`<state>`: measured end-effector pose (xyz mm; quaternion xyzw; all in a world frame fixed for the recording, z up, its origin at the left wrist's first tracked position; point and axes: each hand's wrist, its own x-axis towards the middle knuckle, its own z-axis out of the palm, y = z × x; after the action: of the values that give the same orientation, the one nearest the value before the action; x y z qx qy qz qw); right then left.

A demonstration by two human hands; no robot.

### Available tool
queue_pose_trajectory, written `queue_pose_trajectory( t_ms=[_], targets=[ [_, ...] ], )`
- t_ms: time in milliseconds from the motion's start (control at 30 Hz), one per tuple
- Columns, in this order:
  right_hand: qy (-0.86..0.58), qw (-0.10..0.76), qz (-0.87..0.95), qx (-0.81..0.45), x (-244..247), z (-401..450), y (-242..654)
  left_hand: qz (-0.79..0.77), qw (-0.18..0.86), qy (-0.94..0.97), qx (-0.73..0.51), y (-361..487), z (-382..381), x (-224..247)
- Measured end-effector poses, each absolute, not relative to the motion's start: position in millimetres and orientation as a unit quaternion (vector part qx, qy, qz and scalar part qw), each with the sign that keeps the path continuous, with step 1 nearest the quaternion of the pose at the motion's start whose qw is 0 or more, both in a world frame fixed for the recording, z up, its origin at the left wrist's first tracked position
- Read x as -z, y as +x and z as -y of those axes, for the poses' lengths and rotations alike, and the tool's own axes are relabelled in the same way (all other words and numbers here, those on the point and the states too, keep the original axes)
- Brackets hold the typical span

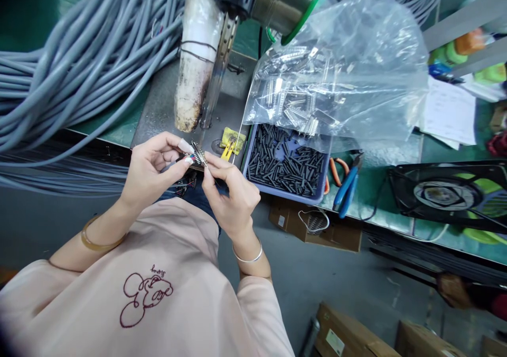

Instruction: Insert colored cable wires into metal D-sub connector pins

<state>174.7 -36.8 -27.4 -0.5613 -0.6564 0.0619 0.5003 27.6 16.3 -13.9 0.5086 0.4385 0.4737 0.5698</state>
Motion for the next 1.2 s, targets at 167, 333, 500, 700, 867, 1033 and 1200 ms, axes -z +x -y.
queue_pose_trajectory(
  t_ms=[167, 333, 500, 700, 867, 1033, 1200],
  targets=[
    [-0.572, 0.517, 0.631, -0.078, 28.0, 37.6, 173.2, -0.375, 0.648, 0.479, -0.459, 16.1, -16.0, 17.4],
    [-0.581, 0.533, 0.606, -0.104, 29.3, 37.1, 171.6, -0.385, 0.643, 0.483, -0.453, 16.5, -14.8, 19.7],
    [-0.575, 0.523, 0.623, -0.088, 28.6, 35.9, 169.5, -0.409, 0.578, 0.503, -0.496, 23.5, -12.8, 19.9],
    [-0.572, 0.503, 0.641, -0.098, 21.9, 33.9, 170.6, -0.431, 0.542, 0.524, -0.497, 27.0, -15.5, 17.0],
    [-0.564, 0.5, 0.648, -0.112, 17.1, 31.1, 172.3, -0.434, 0.524, 0.531, -0.505, 28.7, -17.9, 14.8],
    [-0.552, 0.504, 0.654, -0.118, 16.8, 26.9, 173.8, -0.424, 0.493, 0.555, -0.519, 30.1, -20.6, 16.1],
    [-0.555, 0.501, 0.654, -0.116, 16.4, 25.2, 175.1, -0.415, 0.467, 0.573, -0.53, 30.4, -23.6, 15.1]
  ],
)
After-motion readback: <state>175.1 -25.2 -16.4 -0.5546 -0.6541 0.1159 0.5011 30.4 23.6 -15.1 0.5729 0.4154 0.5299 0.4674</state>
